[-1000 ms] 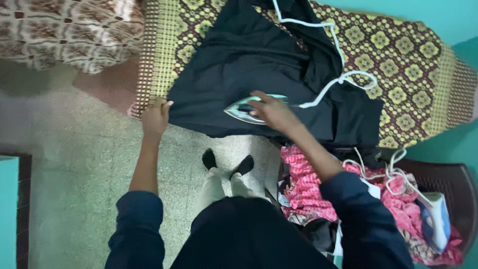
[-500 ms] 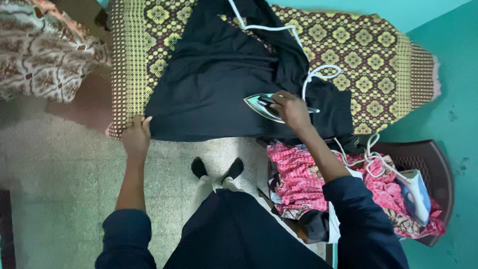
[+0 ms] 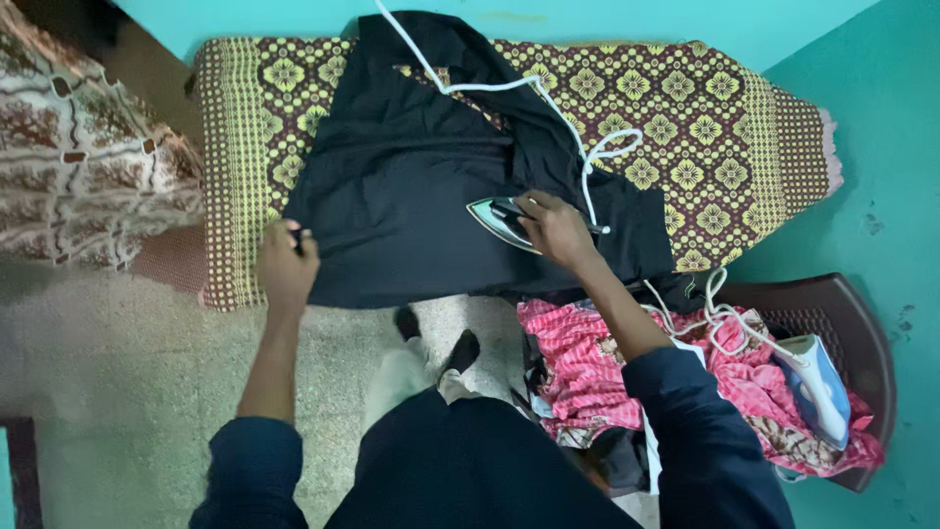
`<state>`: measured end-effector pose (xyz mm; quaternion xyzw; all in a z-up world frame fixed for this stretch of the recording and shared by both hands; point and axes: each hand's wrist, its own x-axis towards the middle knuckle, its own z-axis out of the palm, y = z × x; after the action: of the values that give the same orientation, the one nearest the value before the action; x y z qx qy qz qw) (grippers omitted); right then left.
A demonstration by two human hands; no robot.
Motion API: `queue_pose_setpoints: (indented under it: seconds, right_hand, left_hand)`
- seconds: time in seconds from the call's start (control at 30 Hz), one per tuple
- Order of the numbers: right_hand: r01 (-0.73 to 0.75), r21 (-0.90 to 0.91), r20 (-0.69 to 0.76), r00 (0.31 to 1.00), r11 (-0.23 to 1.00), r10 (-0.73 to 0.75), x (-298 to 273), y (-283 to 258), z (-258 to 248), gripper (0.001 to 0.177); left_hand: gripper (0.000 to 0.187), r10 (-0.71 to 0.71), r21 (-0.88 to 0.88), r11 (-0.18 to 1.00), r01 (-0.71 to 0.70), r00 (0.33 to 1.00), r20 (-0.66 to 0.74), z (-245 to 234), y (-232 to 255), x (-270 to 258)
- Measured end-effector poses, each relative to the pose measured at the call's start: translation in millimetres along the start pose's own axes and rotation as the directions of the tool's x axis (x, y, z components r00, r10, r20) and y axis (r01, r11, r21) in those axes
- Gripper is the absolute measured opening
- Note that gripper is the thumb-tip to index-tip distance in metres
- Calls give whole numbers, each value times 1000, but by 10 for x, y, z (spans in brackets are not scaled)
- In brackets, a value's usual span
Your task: The person irons a black shirt on a patterned table using an electric iron. They smooth the fabric, iron different sections, and flip the shirt to iron the other side. The person adjusts the shirt's position multiple times to ensure even ironing.
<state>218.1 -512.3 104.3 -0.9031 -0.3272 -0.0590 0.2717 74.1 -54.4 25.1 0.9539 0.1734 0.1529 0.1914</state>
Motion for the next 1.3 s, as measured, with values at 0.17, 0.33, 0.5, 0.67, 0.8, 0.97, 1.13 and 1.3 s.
queue_pose_setpoints:
  seconds: [0.17,0.33,0.5,0.67,0.8,0.97,1.13,1.3]
  right_hand:
    - [-200,-39,-98,976,979,196,50,149,82,29]
    - [-115,13,8,993,993,115,200,148,41,31]
    - [-194,-8,34,980,981,194,467,-87,151,33]
    - [-110,-16,-3,994,994,110,738,-276,377,34]
    - [-58,52,50,997,997,55,941,-360,511,34]
    - [-150,4,76,986,989,149,1081,-575,607,33]
    - [0,157,93,996,988,-14,1107,-501,499,34]
    - [-243,56,109,966,968,236,997,-551,470,31]
  left_hand:
    - [35,191,102,979,-177,971,-147,303,303,601]
    - [49,99,271,960,-76,993,-72,629,196,1203]
    - [36,19,171,984,-51,982,187,800,91,1451]
    - [36,34,142,987,-72,966,257,837,-31,1650]
    - [37,155,203,961,-188,974,168,904,-146,1672]
    - [29,199,165,963,-214,975,100,930,-176,1649]
    - [29,110,139,981,-134,980,167,922,-103,1706]
    - [26,98,115,987,-111,989,106,933,-123,1711]
